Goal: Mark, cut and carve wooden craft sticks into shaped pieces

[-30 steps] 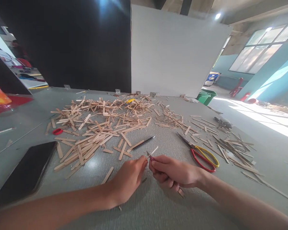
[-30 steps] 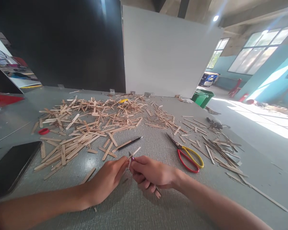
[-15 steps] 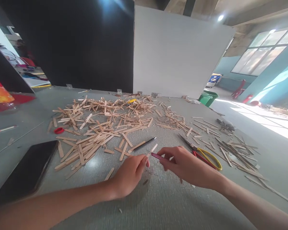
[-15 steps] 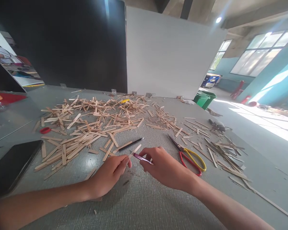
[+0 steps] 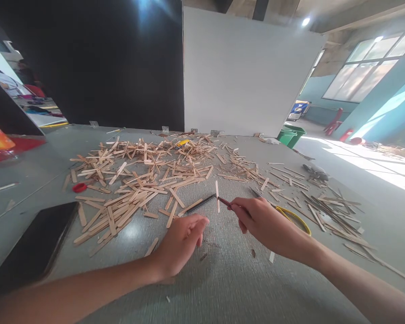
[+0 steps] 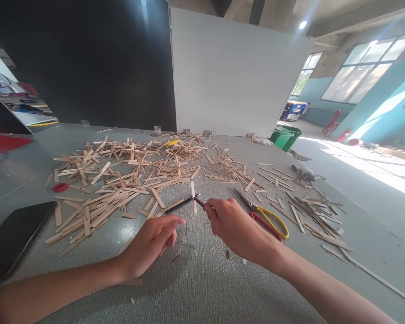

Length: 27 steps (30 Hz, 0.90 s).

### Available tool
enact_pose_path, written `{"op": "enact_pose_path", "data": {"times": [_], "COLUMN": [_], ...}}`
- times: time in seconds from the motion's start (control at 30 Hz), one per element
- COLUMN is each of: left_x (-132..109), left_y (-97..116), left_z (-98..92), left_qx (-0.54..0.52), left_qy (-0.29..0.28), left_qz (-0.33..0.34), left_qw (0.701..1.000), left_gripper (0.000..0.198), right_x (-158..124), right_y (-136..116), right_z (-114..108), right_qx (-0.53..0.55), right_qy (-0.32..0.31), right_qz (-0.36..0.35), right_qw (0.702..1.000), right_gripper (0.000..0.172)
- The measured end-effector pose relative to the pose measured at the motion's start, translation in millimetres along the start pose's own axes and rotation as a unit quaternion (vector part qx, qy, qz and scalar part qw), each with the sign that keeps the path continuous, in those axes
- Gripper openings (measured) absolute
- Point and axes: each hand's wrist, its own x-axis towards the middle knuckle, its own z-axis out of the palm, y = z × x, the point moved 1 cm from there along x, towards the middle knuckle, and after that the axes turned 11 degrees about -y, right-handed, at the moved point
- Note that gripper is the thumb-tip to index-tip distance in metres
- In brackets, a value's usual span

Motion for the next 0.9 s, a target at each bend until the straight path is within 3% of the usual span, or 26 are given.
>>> {"op": "enact_pose_path", "data": {"times": [0.07,0.13,0.23,0.33,0.53,0.7,0.9], "left_x": [-1.0,-1.5,-2.7,-5.5,-6.9,-1.5,-1.5], "left_y": [2.5,4.8,6.0,4.1,-1.2,-6.4,-14.0], "left_z": [0.3,1.0,2.4,3.8,5.3,5.0,5.8], "left_qx": [-0.005,-0.007,0.001,0.024,0.06,0.093,0.097], "left_qy": [0.001,0.002,0.001,-0.001,0.011,0.015,0.018], "left_qz": [-0.001,0.002,0.018,0.039,0.059,0.066,0.069], "left_qw": [1.0,1.0,1.0,0.999,0.996,0.993,0.993], "left_gripper": [0.055,0.057,0.048,0.049,0.04,0.044,0.047], "right_x": [-2.3,-6.1,-11.8,-14.5,-15.9,-15.3,-5.8], "right_y": [-4.6,-11.8,-20.9,-22.8,-20.2,-18.9,-13.6], "right_z": [1.0,4.1,9.4,12.7,11.9,12.0,43.3], "right_qx": [0.148,0.295,0.392,0.425,0.413,0.427,0.47], "right_qy": [-0.061,-0.133,-0.182,-0.199,-0.224,-0.271,-0.279], "right_qz": [0.035,0.058,0.067,0.069,0.077,0.089,0.047], "right_qw": [0.986,0.944,0.899,0.88,0.879,0.858,0.836], "right_gripper": [0.037,0.028,0.023,0.023,0.026,0.026,0.022]}}
